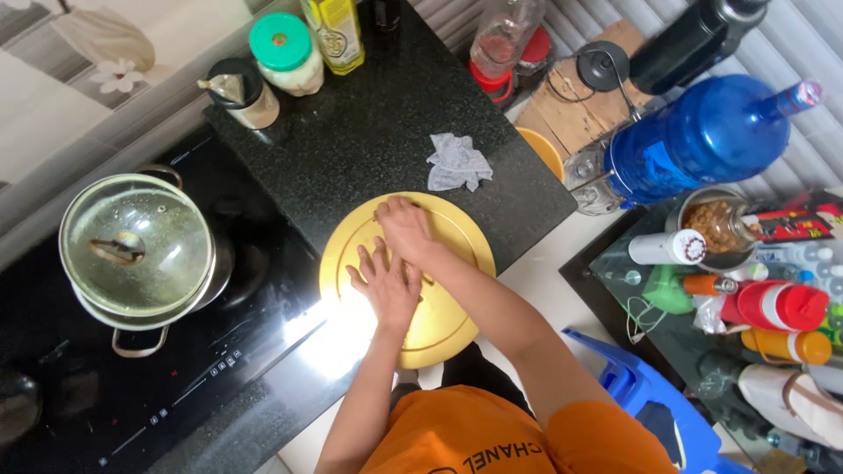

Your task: The recorder is cleaning and scrubbing a large yellow plastic lid with a cloth in a kitchen environment.

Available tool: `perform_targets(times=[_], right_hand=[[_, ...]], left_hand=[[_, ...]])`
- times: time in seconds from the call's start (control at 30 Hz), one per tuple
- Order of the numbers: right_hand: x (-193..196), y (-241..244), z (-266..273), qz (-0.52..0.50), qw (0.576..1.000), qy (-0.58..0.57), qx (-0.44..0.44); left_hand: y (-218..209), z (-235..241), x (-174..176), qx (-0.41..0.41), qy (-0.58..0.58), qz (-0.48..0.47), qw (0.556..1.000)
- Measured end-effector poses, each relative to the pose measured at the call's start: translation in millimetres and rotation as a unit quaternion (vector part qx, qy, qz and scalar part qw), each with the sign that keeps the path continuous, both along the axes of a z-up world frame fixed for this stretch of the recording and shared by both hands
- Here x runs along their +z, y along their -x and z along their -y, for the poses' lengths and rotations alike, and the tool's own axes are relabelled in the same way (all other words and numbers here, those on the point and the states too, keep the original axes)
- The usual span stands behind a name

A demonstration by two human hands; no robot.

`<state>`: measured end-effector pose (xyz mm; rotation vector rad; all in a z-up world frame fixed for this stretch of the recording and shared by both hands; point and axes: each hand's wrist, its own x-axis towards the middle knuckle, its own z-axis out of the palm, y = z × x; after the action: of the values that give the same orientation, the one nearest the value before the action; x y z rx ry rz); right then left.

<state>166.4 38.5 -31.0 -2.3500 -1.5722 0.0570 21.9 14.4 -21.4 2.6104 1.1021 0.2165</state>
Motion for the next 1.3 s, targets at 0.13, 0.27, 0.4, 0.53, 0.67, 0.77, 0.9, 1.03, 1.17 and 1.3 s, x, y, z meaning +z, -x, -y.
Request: perform_targets(times=[0.13,0.27,0.4,0.53,0.67,0.77,0.9,1.03,1.17,1.3], right_hand=[[29.0,-22.7,43.6,-0.032,0.997,0.027,-0.067],[1.1,-15.2,124.7,-0.053,0.978,0.051,-0.196],[7.7,13.0,159.8,-0.058,0.976,0.018,-0.209],[12.4,-5.8,146.8,-0.053,0.98,-0.098,-0.164],[19.1,-27.3,123.0,-0.057,0.978,-0.188,-0.078],[30.3,-20.3,111.3,-0.063,0.975,-0.209,-0.041],[17.8,-12.7,135.9,-0.049,0.986,-0.148,-0.065],[9.7,-20.0,153.9,-0.047,0.986,-0.082,-0.136],[-2.7,-34.8,117.8,-0.013,0.991,-0.096,-0.091],[6.3,-24.9,46.8,-0.038,0.998,-0.053,-0.023]], left_hand=[[-7.4,-3.8,8.0,0.014,-0.015,0.066,0.998],[-6.2,1.8,11.3,0.036,-0.014,0.065,0.997],[-6.6,7.3,8.9,0.052,-0.013,0.065,0.996],[-7.7,10.5,43.4,0.097,0.022,0.077,0.992],[3.6,13.8,56.2,0.097,0.134,0.03,0.986],[-2.7,10.8,22.3,0.007,0.023,0.067,0.997],[-3.1,10.7,11.2,-0.036,-0.063,0.083,0.994],[-5.1,5.6,14.9,-0.042,-0.045,0.114,0.992],[-7.6,9.4,-1.0,-0.044,-0.034,0.12,0.991],[-8.0,7.9,0.6,-0.035,-0.021,0.1,0.994]])
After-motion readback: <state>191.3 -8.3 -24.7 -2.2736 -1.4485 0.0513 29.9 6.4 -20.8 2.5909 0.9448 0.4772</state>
